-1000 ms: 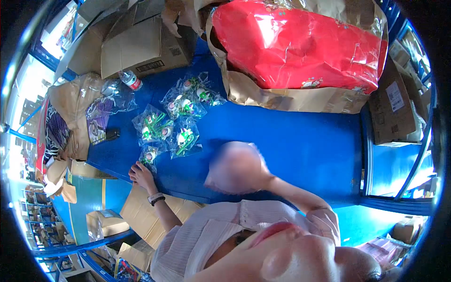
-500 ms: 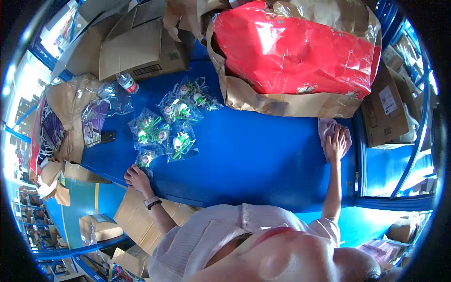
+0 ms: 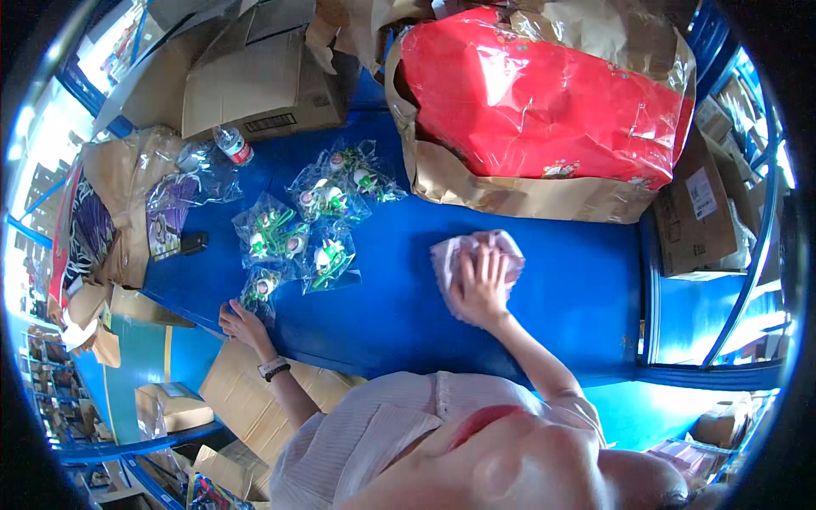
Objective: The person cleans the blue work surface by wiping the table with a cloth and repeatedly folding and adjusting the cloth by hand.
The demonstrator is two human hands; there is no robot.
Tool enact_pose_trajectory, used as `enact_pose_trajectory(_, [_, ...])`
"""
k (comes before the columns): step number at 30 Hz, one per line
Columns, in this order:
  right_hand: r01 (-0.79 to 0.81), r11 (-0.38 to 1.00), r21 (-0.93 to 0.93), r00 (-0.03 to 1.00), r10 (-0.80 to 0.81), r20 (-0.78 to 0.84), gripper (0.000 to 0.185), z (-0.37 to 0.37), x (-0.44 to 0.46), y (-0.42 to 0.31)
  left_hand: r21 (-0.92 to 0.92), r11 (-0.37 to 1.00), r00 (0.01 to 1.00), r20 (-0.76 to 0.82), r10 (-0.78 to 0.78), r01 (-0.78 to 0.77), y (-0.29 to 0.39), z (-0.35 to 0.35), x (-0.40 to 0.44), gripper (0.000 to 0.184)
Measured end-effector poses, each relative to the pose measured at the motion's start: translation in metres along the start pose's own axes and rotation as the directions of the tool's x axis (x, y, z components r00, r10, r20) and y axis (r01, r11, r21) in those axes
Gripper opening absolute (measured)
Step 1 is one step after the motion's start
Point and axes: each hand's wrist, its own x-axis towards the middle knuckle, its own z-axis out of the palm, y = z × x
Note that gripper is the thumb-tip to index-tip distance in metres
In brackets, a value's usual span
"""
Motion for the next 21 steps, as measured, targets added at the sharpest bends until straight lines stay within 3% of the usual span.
enact_pose_trajectory(1, [0.063,0.998,0.031,0.998,-0.063,0.012,0.063,0.009,-0.001,-0.011,0.004,1.000,1.000,-0.004,-0.004,0.004,0.004,-0.004,-0.001,0.046])
enact_pose_trajectory(5, [0.188,0.970,0.156,0.974,-0.205,0.101,0.070,0.014,-0.003,-0.044,0.015,0.968,0.953,-0.169,0.250,-0.251,0.037,-0.026,-0.021,0.037])
enact_pose_trajectory(7, [0.195,0.965,0.175,0.972,-0.214,0.096,0.071,0.017,-0.001,-0.052,-0.248,0.836,0.872,-0.143,0.468,-0.490,0.074,-0.044,-0.043,0.033])
enact_pose_trajectory(8, [0.200,0.961,0.194,0.969,-0.223,0.104,0.073,0.017,-0.002,-0.055,-0.397,0.772,0.853,-0.059,0.518,-0.496,0.103,-0.056,-0.065,0.034])
enact_pose_trajectory(10, [0.209,0.951,0.230,0.962,-0.242,0.125,0.077,0.017,-0.008,-0.060,-0.637,0.611,0.692,0.162,0.703,-0.470,0.145,-0.077,-0.103,0.043])
enact_pose_trajectory(12, [0.201,0.950,0.240,0.964,-0.235,0.123,0.077,0.016,-0.012,-0.066,-0.854,0.415,0.477,0.236,0.846,-0.314,0.172,-0.077,-0.134,0.048])
enact_pose_trajectory(13, [0.190,0.949,0.251,0.968,-0.224,0.117,0.078,0.016,-0.013,-0.070,-0.861,0.367,0.322,0.257,0.911,-0.351,0.182,-0.082,-0.144,0.057])
enact_pose_trajectory(15, [0.164,0.949,0.270,0.975,-0.197,0.102,0.079,0.016,-0.014,-0.073,-0.902,0.308,0.183,0.262,0.947,-0.302,0.186,-0.072,-0.170,0.065])
enact_pose_trajectory(21, [0.159,0.971,0.179,0.977,-0.181,0.112,0.081,0.008,-0.013,-0.075,-0.822,0.221,0.080,0.211,0.974,-0.525,0.182,-0.066,-0.183,0.066])
